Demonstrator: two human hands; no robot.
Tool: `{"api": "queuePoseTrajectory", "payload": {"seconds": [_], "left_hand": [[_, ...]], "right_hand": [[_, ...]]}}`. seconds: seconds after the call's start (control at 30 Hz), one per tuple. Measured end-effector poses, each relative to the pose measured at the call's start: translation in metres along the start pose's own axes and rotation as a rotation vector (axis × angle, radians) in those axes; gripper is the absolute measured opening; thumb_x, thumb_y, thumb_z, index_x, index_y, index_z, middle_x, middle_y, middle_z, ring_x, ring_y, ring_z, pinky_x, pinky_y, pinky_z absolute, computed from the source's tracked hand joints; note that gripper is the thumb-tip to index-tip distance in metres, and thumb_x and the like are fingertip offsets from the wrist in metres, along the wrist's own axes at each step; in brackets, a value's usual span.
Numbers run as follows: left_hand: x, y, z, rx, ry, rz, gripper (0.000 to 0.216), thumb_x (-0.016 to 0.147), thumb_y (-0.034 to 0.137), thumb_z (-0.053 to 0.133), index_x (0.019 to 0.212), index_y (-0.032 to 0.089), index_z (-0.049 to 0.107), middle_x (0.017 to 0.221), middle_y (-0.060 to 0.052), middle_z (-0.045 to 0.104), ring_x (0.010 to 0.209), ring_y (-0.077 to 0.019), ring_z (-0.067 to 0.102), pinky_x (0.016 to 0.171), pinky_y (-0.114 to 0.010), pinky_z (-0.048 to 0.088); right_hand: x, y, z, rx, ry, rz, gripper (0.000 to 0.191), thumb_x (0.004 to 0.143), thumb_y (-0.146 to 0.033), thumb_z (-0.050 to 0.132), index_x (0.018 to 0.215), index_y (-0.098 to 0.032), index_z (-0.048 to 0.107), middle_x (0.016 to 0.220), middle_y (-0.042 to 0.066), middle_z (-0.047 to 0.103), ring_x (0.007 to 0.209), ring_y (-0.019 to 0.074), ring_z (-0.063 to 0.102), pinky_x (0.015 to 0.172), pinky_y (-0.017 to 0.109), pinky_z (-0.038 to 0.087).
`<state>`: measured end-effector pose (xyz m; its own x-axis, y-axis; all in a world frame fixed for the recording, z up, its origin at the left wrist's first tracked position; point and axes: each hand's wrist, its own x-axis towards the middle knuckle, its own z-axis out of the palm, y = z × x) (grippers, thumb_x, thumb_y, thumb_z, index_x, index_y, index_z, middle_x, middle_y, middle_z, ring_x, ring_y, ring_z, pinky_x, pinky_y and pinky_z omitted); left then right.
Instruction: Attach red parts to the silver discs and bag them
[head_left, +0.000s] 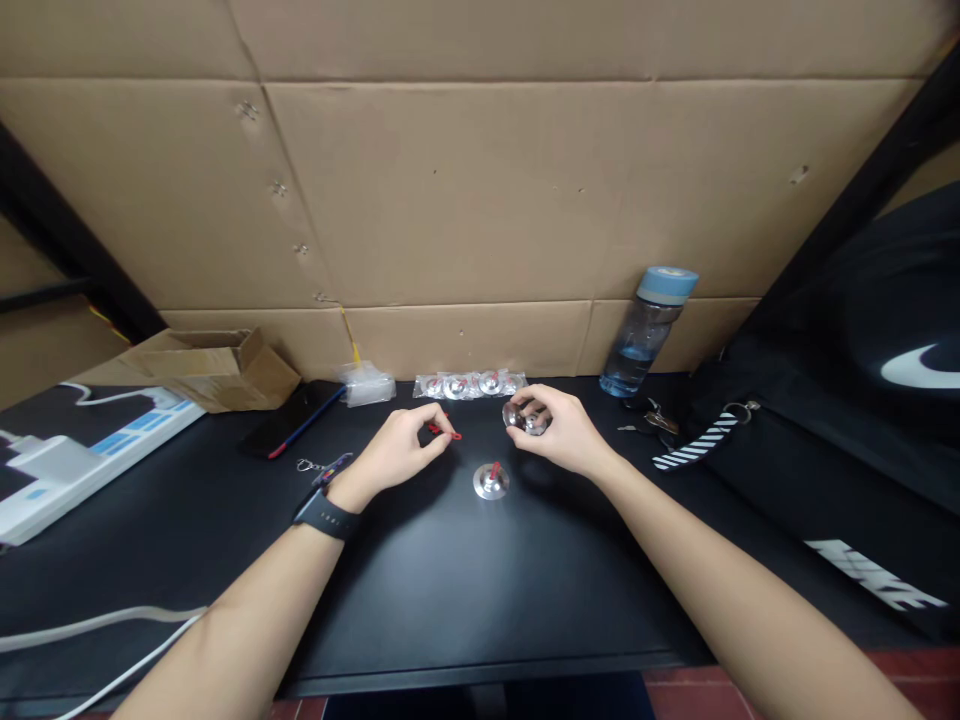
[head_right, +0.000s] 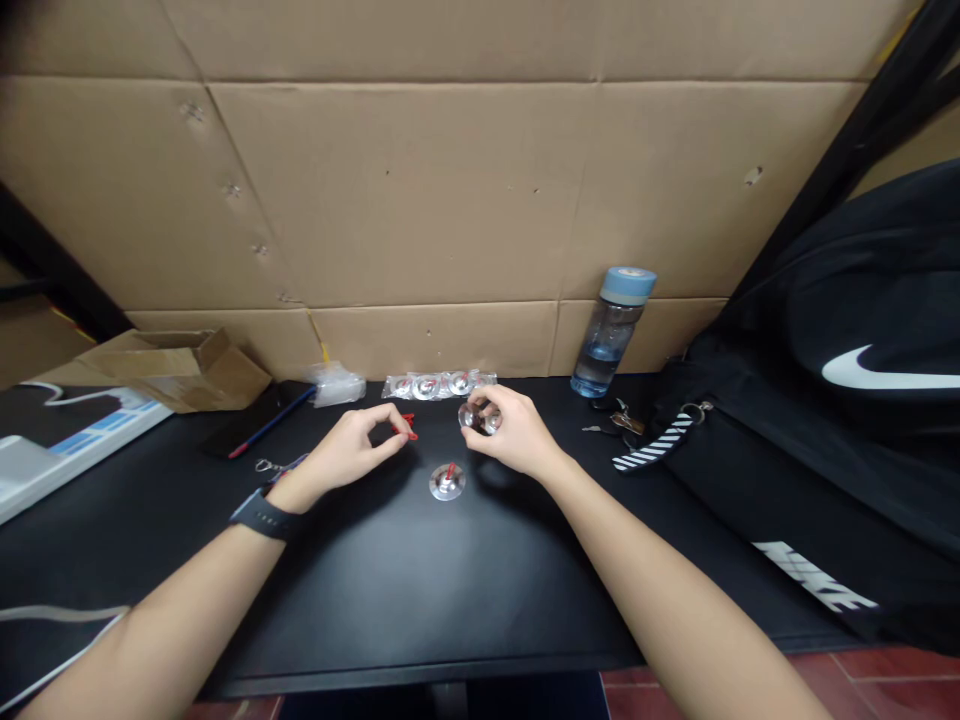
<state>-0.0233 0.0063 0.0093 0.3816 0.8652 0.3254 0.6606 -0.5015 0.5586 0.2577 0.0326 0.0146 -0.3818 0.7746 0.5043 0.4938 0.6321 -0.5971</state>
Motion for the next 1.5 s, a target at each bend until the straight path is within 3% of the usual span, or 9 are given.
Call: {"api": "queuePoseTrajectory", "payload": {"seconds": [0.2,0.3,0.5,0.8,1.17,1.5], "left_hand": [[0.002,0.017,0.009,0.031,0.180,0.116,0.012,0.093,0.030,0.062,0.089,0.023,0.070,0.095,-0.003,0.075,0.094,-0.0198,0.066,0.089,-0.034,0.050],[0.001,0.019,0.009,0.056,0.220,0.109,0.010,0.091,0.033,0.069,0.087,0.024,0.072,0.095,-0.002,0.075,0.096,-0.0214,0.065,0.091,-0.036,0.049],[-0.002,0.029,0.011,0.091,0.234,0.091,0.014,0.095,0.035,0.064,0.090,0.026,0.073,0.098,-0.002,0.074,0.104,-0.0224,0.062,0.096,-0.038,0.044],[-0.008,0.043,0.023,0.225,0.311,0.063,0.010,0.093,0.031,0.065,0.092,0.027,0.074,0.125,-0.007,0.059,0.126,-0.0293,0.046,0.103,-0.046,0.035],[-0.008,0.042,0.028,0.304,0.385,0.136,0.007,0.089,0.021,0.068,0.090,0.024,0.074,0.121,-0.008,0.062,0.123,-0.0309,0.046,0.098,-0.048,0.036],[-0.008,0.044,0.028,0.239,0.399,0.128,0.007,0.089,0.020,0.067,0.090,0.024,0.073,0.120,-0.008,0.062,0.120,-0.0295,0.049,0.098,-0.048,0.038]], "right_hand": [[-0.007,-0.011,0.012,0.248,0.018,0.035,0.031,0.078,-0.026,0.074,0.108,-0.022,0.066,0.104,0.006,0.073,0.090,0.0195,0.071,0.074,0.031,0.060],[-0.010,-0.015,0.018,0.341,-0.008,0.012,0.035,0.078,-0.026,0.076,0.111,-0.022,0.065,0.105,0.006,0.072,0.094,0.0201,0.072,0.077,0.033,0.061],[-0.017,-0.030,0.026,0.295,0.040,-0.140,0.033,0.076,-0.019,0.076,0.107,-0.024,0.067,0.115,0.006,0.070,0.103,0.0214,0.068,0.081,0.034,0.061],[-0.022,-0.043,0.030,0.244,0.109,-0.173,0.035,0.078,-0.022,0.076,0.111,-0.024,0.065,0.118,0.007,0.071,0.108,0.0230,0.068,0.081,0.036,0.061],[-0.022,-0.042,0.034,0.222,0.142,-0.231,0.024,0.080,-0.025,0.079,0.101,-0.021,0.068,0.115,0.010,0.073,0.101,0.0215,0.070,0.075,0.033,0.059],[-0.022,-0.037,0.036,0.295,0.092,-0.131,0.020,0.082,-0.027,0.079,0.099,-0.022,0.069,0.118,0.009,0.073,0.104,0.0213,0.069,0.077,0.032,0.060]]}}
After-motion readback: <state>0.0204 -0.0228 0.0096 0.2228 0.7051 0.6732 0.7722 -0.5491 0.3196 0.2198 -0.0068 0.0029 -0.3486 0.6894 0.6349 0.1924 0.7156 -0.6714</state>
